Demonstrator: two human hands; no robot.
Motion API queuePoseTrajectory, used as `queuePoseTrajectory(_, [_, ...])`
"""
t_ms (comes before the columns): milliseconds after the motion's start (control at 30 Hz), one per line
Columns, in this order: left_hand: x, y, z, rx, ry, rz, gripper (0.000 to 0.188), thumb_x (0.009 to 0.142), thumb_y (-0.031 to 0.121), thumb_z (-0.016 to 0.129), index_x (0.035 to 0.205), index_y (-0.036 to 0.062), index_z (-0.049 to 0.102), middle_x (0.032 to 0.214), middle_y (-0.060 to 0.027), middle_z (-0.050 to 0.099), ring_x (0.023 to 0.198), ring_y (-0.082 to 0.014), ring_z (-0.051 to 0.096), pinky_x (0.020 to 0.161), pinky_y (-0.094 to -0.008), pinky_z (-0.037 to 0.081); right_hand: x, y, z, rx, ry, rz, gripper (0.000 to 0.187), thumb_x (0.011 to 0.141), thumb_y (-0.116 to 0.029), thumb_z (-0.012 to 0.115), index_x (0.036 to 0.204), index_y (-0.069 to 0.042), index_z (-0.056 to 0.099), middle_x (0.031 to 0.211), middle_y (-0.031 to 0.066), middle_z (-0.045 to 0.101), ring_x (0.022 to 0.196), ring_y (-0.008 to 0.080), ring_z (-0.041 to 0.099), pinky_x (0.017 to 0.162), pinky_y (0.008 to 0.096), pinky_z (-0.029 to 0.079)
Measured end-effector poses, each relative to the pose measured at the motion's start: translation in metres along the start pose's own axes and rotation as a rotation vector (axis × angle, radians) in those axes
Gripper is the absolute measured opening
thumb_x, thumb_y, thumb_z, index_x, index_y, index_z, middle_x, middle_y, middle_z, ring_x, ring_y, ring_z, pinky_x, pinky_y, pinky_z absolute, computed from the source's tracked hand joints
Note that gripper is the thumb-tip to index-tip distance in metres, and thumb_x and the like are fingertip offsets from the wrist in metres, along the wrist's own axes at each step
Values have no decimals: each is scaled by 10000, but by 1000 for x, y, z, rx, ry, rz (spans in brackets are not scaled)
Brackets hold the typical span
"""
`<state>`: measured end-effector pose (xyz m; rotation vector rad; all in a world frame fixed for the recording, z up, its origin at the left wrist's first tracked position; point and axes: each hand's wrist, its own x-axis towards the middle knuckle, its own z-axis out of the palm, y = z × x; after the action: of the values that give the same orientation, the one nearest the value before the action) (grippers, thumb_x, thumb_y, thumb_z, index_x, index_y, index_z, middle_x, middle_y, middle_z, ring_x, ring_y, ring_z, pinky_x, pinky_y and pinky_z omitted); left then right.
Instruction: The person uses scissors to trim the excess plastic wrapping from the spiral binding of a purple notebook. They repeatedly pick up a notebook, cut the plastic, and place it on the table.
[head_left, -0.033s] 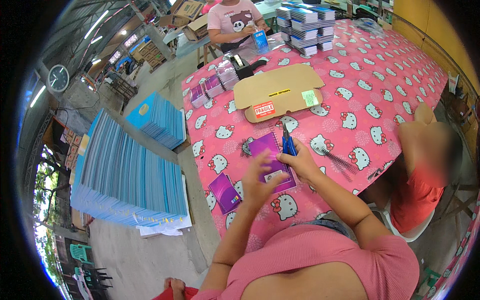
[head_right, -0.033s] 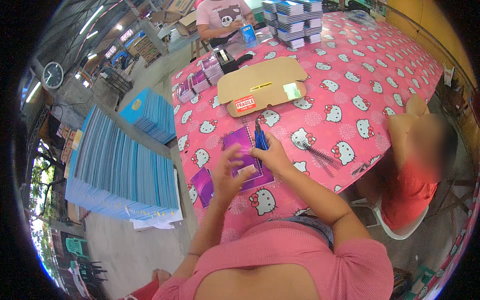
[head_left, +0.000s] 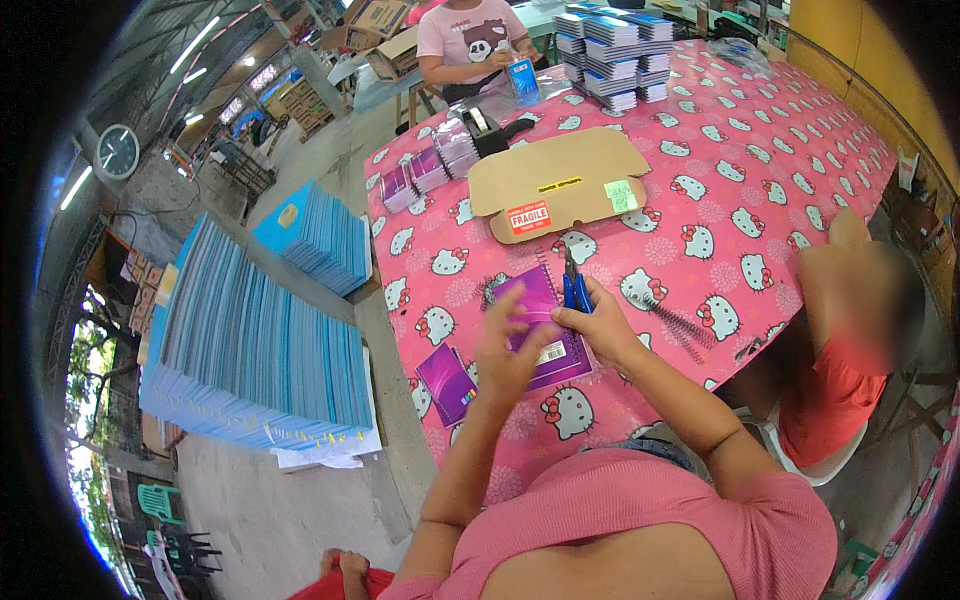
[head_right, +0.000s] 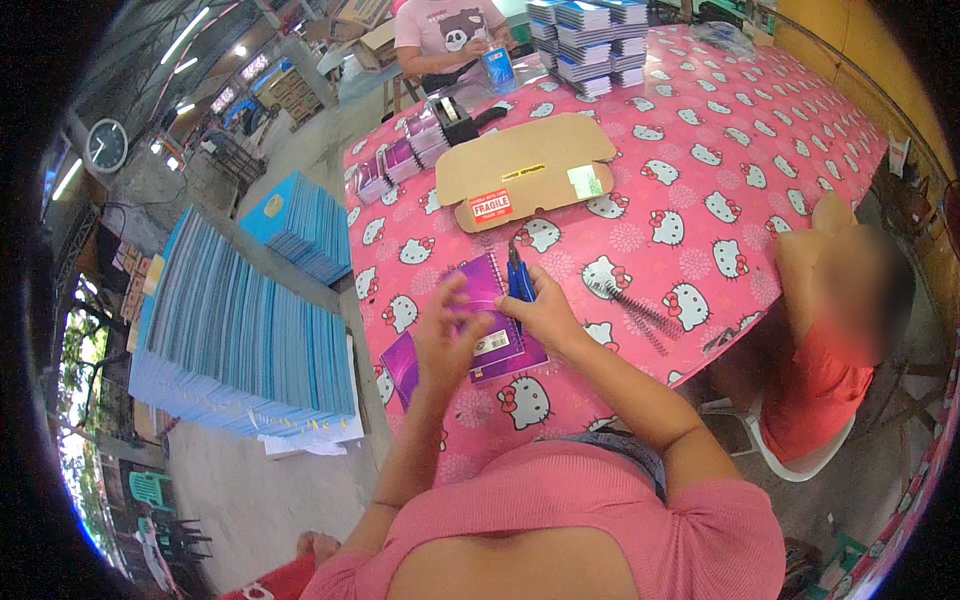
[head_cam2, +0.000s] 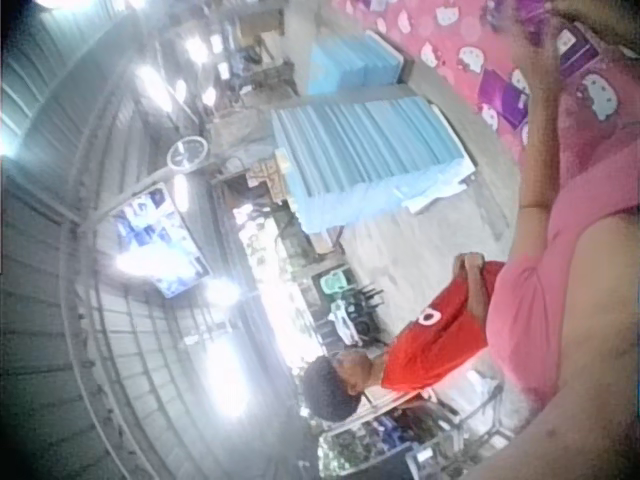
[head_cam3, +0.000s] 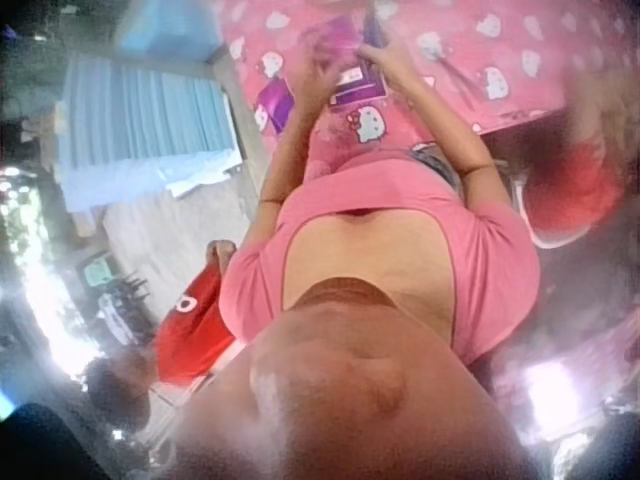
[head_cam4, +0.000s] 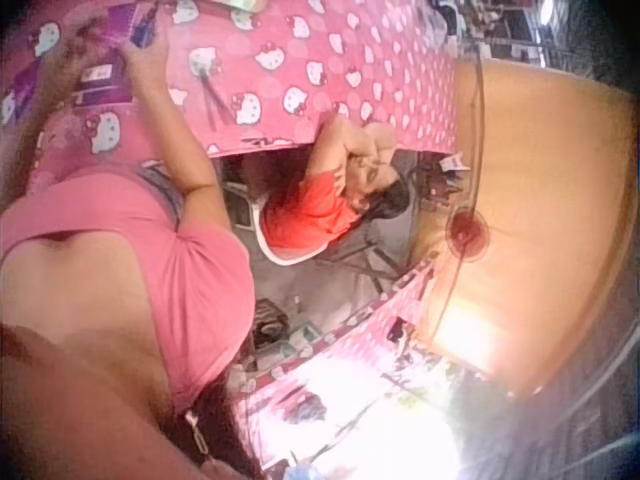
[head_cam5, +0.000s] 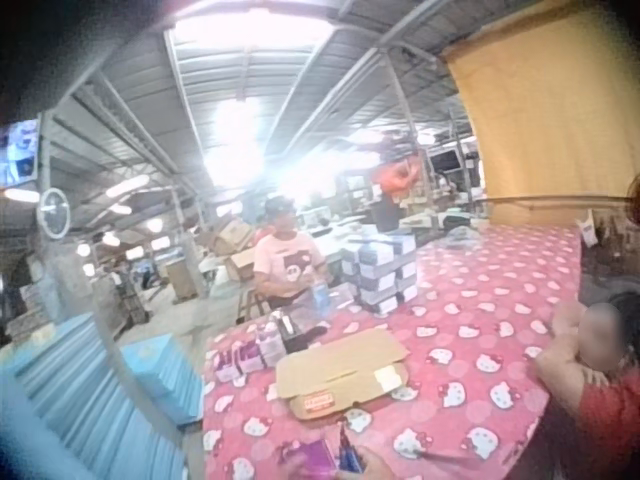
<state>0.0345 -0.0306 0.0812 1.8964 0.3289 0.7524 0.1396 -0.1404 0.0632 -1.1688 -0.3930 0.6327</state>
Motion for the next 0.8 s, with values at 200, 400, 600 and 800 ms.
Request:
queuePoseTrajectory(200, [46, 20, -29, 27, -293, 76, 467, 863, 207, 609, 1278, 35, 482, 1074, -123, 615, 992, -200, 570, 876, -320, 440, -19, -22, 12, -325, -225, -91, 323, 783, -134, 682, 1041, -51, 508, 781, -18, 513, 690, 63, 493, 626, 233, 424])
queuePoseTrajectory(400, [46, 18, -55, -311, -423, -166, 397, 869, 43, 575, 1258, 51, 497, 1099, -67, 599, 1002, -119, 552, 868, -258, 434, -9, -60, 0, -732, -397, -373, 411, 838, -316, 636, 1120, -45, 509, 865, 70, 549, 800, 189, 545, 709, 315, 430])
queuePoseTrajectory(600, [43, 31, -60, -416, -498, -205, 451, 865, 1, 549, 1302, 33, 445, 1206, -64, 545, 1021, -122, 543, 908, -270, 423, 13, -83, -11, -1392, -355, -948, 414, 799, -398, 627, 1123, -158, 533, 1018, 88, 559, 999, 266, 530, 864, 480, 362])
queuePoseTrajectory(800, [45, 29, -57, -441, -531, -226, 451, 861, 3, 559, 1297, 20, 447, 1212, -50, 537, 1020, -113, 533, 900, -262, 427, 22, -88, -13, -1486, -322, -1084, 387, 778, -401, 635, 1091, -191, 551, 991, 51, 557, 1002, 235, 528, 853, 448, 382])
